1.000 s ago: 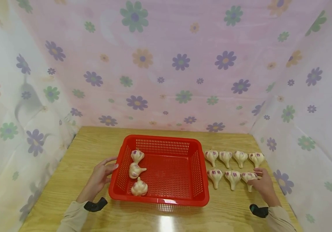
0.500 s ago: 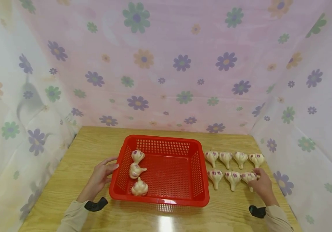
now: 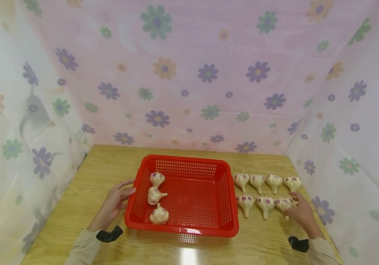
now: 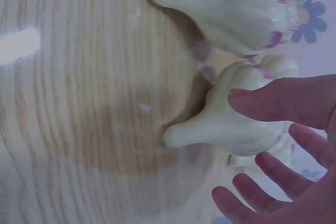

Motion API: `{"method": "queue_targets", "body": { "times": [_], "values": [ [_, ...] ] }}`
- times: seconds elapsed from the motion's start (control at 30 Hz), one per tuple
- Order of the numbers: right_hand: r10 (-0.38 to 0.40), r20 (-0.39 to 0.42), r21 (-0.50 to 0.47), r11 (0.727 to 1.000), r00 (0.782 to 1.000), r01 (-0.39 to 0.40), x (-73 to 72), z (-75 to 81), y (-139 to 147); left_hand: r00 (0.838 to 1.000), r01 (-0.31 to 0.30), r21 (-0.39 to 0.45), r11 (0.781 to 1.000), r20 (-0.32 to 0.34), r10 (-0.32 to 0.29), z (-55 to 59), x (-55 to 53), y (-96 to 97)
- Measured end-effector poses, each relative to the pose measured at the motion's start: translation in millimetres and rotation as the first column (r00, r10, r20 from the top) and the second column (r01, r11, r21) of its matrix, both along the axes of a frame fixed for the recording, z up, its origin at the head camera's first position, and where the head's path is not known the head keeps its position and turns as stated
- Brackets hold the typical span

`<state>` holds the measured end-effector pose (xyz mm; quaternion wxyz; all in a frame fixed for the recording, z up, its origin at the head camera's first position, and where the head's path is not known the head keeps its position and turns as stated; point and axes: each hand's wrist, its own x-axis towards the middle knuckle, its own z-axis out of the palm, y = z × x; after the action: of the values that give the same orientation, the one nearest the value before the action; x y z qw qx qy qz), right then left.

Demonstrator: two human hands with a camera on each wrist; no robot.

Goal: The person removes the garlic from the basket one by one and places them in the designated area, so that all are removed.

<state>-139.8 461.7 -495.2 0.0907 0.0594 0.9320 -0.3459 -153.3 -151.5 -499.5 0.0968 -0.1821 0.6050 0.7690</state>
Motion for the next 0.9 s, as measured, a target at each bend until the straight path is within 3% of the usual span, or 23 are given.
{"method": "queue_targets", "body": {
  "times": [0.17,0.27,0.63,0.9],
  "values": [
    [0.048,-0.069,0.083,0.996,0.997,-0.042,-0.5,9.0,-3,1.0,0.001,-0.011,1.0,-0.002,-0.001,-0.1,0.3,-0.5],
    [0.088,-0.085,0.086,0.993,0.992,-0.081,-2.7,18.8,-9,1.0,-0.001,-0.022,1.0,-0.005,0.001,0.0,0.8,-1.0],
    [0.186,-0.165,0.0,0.982,0.969,-0.189,-8.1,59.2,-62,1.0,-0.004,-0.018,1.0,-0.005,0.004,-0.1,0.9,-0.9],
    [0.295,-0.223,-0.036,0.95,0.929,-0.31,-10.9,81.4,-110,1.0,0.001,-0.054,0.999,-0.014,-0.002,0.7,0.1,0.1]
  ]
}}
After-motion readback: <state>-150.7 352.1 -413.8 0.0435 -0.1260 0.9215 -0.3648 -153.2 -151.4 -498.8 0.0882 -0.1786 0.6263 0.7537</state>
